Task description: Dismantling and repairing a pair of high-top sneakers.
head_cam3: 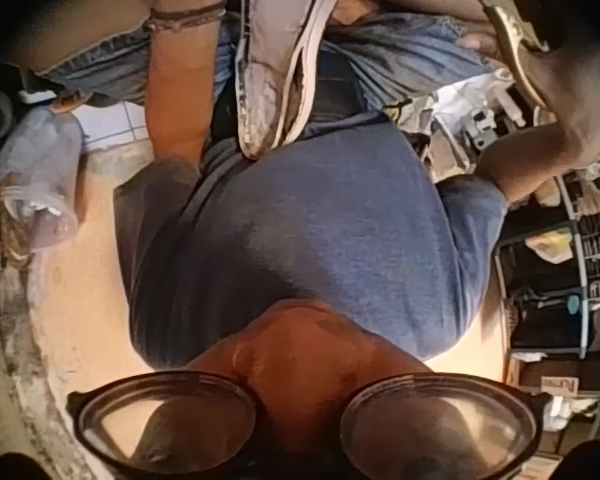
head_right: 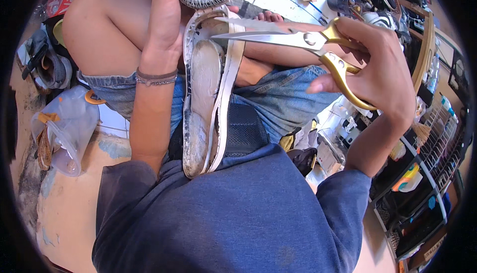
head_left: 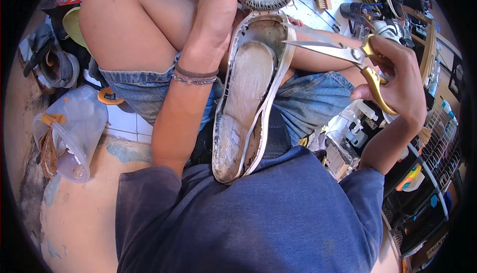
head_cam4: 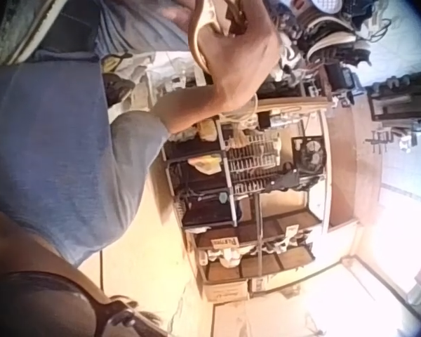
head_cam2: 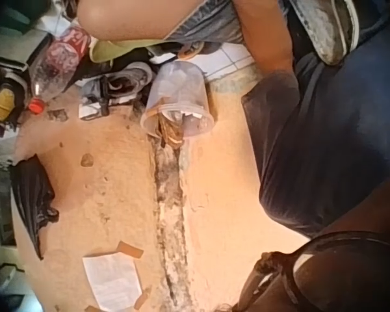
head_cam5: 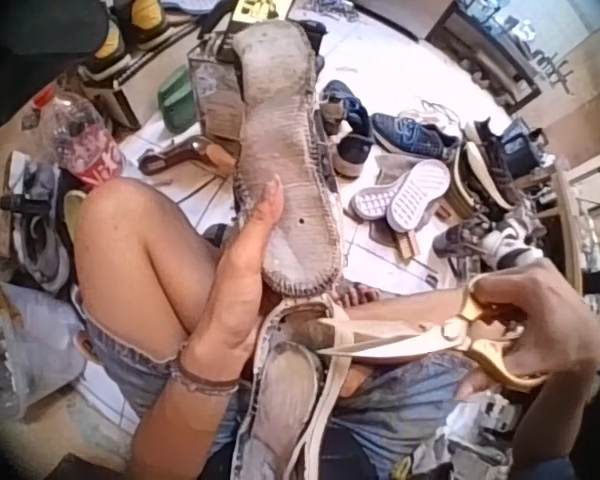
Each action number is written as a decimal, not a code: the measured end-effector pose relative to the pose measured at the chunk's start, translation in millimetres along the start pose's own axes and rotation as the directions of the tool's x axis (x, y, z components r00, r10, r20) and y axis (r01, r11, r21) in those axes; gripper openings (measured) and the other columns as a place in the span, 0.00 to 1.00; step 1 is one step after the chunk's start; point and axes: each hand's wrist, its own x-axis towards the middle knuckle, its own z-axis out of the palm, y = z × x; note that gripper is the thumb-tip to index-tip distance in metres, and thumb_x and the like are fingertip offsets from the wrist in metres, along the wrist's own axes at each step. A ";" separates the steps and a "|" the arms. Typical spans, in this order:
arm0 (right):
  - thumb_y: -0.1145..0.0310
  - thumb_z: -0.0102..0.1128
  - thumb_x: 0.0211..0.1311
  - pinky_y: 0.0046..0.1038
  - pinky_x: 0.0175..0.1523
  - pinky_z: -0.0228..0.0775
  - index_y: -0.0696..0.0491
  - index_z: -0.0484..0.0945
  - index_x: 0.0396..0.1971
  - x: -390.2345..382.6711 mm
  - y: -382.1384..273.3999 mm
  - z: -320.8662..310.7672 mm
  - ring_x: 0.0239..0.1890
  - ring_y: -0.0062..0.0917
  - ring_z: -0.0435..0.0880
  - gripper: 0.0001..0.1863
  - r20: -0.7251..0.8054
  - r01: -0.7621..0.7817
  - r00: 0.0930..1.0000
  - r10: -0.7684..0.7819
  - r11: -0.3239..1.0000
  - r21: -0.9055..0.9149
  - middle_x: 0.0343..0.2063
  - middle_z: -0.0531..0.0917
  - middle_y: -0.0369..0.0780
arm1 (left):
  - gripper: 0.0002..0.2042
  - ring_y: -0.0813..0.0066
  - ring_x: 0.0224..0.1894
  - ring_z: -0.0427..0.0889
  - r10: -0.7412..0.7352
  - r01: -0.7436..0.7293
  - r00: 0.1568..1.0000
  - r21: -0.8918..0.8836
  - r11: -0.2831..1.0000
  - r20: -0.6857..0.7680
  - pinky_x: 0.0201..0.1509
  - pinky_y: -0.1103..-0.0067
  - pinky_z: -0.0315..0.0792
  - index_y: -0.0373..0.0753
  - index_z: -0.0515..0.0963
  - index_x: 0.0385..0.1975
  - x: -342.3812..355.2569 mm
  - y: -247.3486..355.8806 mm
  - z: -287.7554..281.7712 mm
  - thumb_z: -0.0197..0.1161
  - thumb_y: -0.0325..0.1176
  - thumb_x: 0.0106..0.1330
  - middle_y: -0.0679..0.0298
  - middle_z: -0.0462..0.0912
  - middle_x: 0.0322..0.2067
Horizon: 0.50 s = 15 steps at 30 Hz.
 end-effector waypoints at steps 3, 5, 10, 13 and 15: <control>0.40 0.85 0.27 0.28 0.32 0.66 0.62 0.78 0.34 -3.4 -10.1 7.9 0.23 0.28 0.71 0.43 0.023 -0.007 1.000 0.009 0.996 -0.088 0.21 0.74 0.42 | 0.24 0.75 0.54 0.80 0.040 -0.037 0.992 0.025 0.999 -0.123 0.58 0.79 0.75 0.33 0.72 0.60 -3.0 2.5 5.1 0.55 0.48 0.77 0.62 0.80 0.54; 0.39 0.85 0.23 0.32 0.32 0.64 0.62 0.74 0.30 -5.4 -14.4 16.6 0.23 0.33 0.67 0.44 -0.035 -0.045 0.999 0.040 0.989 -0.141 0.21 0.72 0.44 | 0.24 0.76 0.56 0.79 -0.005 0.006 0.967 0.001 1.000 -0.256 0.59 0.79 0.74 0.33 0.72 0.60 -7.0 1.3 5.1 0.56 0.47 0.76 0.62 0.79 0.55; 0.39 0.84 0.30 0.31 0.38 0.71 0.62 0.80 0.38 -18.0 -4.3 4.3 0.30 0.33 0.80 0.44 -0.040 -0.020 0.999 0.012 0.976 -0.215 0.29 0.82 0.46 | 0.25 0.72 0.50 0.83 0.014 -0.015 1.000 -0.009 1.000 -0.020 0.55 0.77 0.78 0.33 0.73 0.59 -9.7 -4.1 -10.3 0.57 0.49 0.75 0.61 0.81 0.51; 0.38 0.81 0.37 0.32 0.41 0.73 0.61 0.81 0.43 -12.4 28.2 8.4 0.37 0.33 0.85 0.43 -0.112 -0.035 0.993 0.037 0.999 0.023 0.35 0.86 0.45 | 0.33 0.69 0.47 0.84 0.128 -0.107 0.983 -0.150 0.983 0.133 0.52 0.77 0.80 0.34 0.70 0.62 14.7 -5.3 -13.1 0.58 0.57 0.71 0.57 0.82 0.49; 0.34 0.73 0.47 0.32 0.40 0.72 0.61 0.79 0.46 -1.4 36.1 59.1 0.38 0.24 0.81 0.43 -0.209 -0.039 0.957 0.202 0.801 0.597 0.33 0.82 0.41 | 0.43 0.48 0.53 0.83 0.156 -0.152 0.988 0.149 0.977 -0.018 0.57 0.58 0.80 0.28 0.64 0.65 18.0 5.3 -40.9 0.37 0.69 0.73 0.45 0.78 0.57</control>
